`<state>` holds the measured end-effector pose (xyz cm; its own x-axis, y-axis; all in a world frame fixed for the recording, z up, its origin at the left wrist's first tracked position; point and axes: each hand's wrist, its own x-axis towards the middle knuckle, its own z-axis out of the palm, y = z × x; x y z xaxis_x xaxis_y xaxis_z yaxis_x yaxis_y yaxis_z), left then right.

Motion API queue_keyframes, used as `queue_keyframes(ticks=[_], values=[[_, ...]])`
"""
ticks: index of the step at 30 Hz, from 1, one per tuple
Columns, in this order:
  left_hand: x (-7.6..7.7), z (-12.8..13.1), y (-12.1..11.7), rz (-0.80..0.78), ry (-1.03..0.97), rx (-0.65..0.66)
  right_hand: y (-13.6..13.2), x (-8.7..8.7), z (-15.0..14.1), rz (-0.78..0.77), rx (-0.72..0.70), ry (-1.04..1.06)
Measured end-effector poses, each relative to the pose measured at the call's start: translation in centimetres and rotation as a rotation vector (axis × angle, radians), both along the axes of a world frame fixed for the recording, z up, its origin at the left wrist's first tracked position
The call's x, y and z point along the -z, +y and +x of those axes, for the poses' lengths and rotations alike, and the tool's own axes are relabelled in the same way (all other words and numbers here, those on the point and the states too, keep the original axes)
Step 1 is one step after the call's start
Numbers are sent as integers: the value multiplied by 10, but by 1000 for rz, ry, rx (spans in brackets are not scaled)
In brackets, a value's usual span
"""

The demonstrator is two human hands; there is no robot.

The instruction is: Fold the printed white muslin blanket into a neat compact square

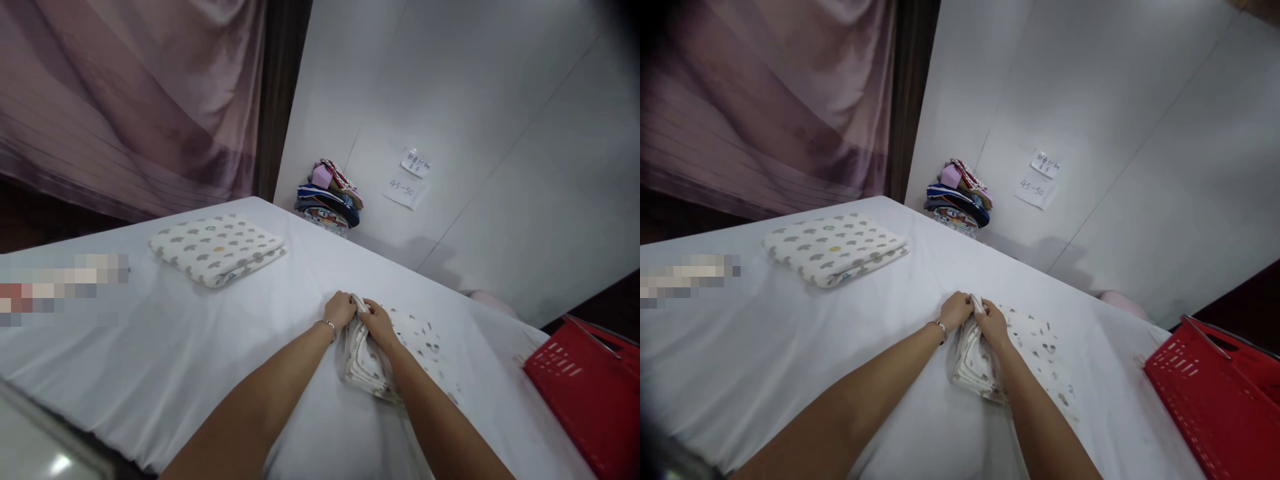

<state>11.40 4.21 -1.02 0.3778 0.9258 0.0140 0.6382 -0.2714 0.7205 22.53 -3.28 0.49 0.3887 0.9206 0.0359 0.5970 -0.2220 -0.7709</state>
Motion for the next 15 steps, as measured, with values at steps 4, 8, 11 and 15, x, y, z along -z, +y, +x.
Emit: queue_keyframes(ticks=[4, 8, 11, 15], values=[[-2, 0, 3, -29, 5, 4, 0, -3, -4, -25, -19, 87], [-4, -2, 3, -32, -8, 14, -4, -6, -2, -20, -23, 271], [-3, -3, 3, -31, -5, 6, -10, -5, 20, 143, 63, 138], [-3, -2, 5, -32, 18, 2, -31, -1, 75, 160, 147, -418]])
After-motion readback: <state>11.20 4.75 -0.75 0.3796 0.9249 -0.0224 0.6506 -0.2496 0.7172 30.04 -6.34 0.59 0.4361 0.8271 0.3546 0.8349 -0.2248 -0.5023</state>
